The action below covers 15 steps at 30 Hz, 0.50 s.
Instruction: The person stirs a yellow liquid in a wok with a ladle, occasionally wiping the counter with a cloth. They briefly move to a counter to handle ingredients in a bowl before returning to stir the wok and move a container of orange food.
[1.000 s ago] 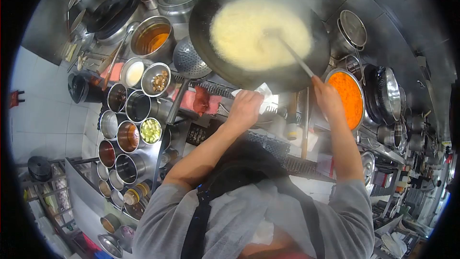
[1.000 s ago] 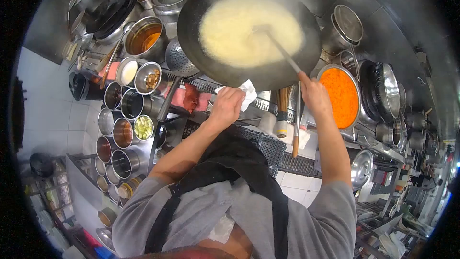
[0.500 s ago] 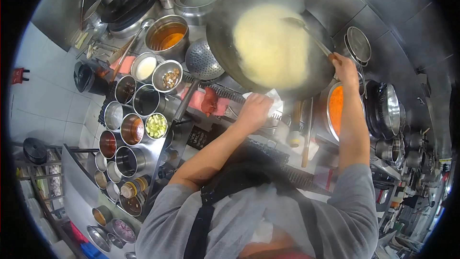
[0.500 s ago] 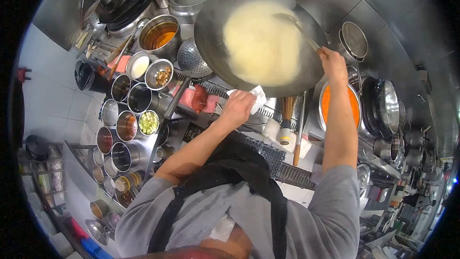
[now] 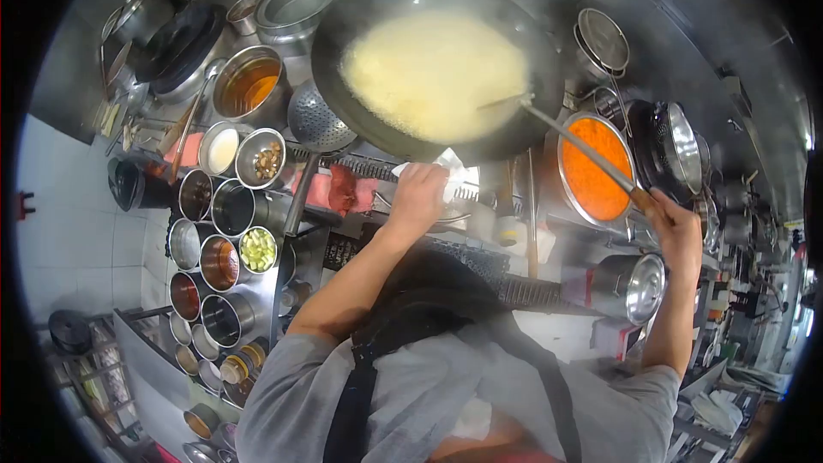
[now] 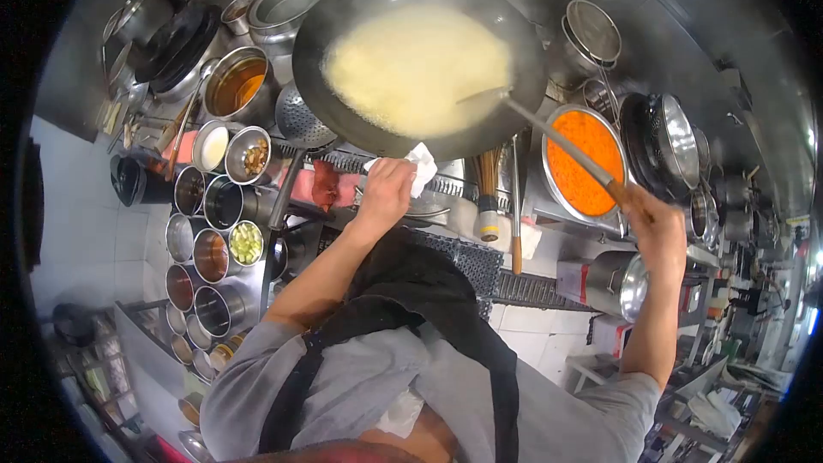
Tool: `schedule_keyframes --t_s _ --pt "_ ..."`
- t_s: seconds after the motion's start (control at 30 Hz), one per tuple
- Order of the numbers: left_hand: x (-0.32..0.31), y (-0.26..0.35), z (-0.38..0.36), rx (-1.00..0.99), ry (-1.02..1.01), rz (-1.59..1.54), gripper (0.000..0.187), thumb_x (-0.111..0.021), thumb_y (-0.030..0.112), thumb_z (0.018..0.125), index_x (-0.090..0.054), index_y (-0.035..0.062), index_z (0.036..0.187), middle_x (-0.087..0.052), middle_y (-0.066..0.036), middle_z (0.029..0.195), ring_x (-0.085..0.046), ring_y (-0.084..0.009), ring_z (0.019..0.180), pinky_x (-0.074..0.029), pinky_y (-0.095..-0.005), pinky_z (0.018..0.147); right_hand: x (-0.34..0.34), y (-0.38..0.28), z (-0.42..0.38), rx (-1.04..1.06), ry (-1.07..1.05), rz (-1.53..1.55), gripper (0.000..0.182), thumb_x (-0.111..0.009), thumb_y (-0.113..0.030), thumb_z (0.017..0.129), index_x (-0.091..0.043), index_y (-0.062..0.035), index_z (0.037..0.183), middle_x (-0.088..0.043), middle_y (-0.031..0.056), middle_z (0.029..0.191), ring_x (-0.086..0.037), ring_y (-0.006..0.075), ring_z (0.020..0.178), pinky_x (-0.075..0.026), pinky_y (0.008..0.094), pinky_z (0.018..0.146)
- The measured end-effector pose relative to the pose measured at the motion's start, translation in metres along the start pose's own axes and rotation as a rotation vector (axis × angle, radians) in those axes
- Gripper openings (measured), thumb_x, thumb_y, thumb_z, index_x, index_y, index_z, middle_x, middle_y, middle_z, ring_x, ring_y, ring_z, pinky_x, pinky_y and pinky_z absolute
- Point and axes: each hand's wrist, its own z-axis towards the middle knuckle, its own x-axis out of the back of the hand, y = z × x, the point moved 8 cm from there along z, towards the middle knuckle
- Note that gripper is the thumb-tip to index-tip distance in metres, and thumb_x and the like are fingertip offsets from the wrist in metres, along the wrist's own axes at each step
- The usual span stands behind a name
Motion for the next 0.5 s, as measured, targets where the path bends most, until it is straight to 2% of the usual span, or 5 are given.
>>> schedule_keyframes --t_s 0.1,0.17,0.33,0.4,0.5 --pt "0.001 0.004 0.003 -0.017 0.015 0.008 0.010 -0.058 0.002 0.080 -0.061 0.0010 0.090 -0.061 -0.015 0.086 -0.056 -0.0350 0.087 -0.043 -0.0456 0.079 -0.013 -0.009 -0.019 0.131 -0.001 0.045 0.031 -0.070 -0.004 0.080 -0.068 0.0015 0.110 -0.070 0.0211 0.089 -0.072 0.0277 0.079 -0.053 0.0332 0.072" --pt "-0.002 0.002 0.001 -0.012 -0.022 0.004 0.012 -0.058 0.004 0.082 -0.061 0.0005 0.093 -0.061 -0.016 0.090 -0.056 -0.0361 0.089 -0.044 -0.0455 0.082 -0.030 -0.016 -0.023 0.168 -0.011 0.064 0.030 -0.069 -0.003 0.079 -0.068 0.0030 0.108 -0.069 0.0214 0.093 -0.070 0.0306 0.081 -0.053 0.0332 0.074" --pt "0.016 0.019 0.007 -0.032 -0.043 0.031 0.028 -0.065 0.010 0.085 -0.059 -0.0016 0.110 -0.060 -0.020 0.111 -0.057 -0.0381 0.105 -0.043 -0.0445 0.096 -0.048 -0.035 -0.024 0.261 0.048 0.310 0.035 -0.070 -0.002 0.075 -0.067 0.0032 0.110 -0.066 0.0196 0.105 -0.067 0.0283 0.092 -0.051 0.0324 0.081" --pt "0.034 0.039 0.015 0.024 0.001 0.058 0.046 -0.069 0.014 0.083 -0.054 -0.0035 0.122 -0.056 -0.023 0.123 -0.055 -0.0394 0.114 -0.041 -0.0439 0.102 -0.050 -0.052 -0.025 0.288 0.078 0.483 0.038 -0.072 -0.004 0.073 -0.066 0.0035 0.110 -0.066 0.0178 0.108 -0.065 0.0271 0.097 -0.050 0.0329 0.084" --pt "0.042 0.067 0.021 0.022 0.070 -0.051 0.056 -0.073 0.016 0.080 -0.050 -0.0043 0.127 -0.055 -0.024 0.124 -0.055 -0.0400 0.113 -0.043 -0.0431 0.099 -0.063 -0.095 -0.029 0.494 0.156 0.537 0.042 -0.073 0.000 0.071 -0.065 0.0021 0.112 -0.065 0.0182 0.112 -0.065 0.0277 0.099 -0.053 0.0340 0.084"
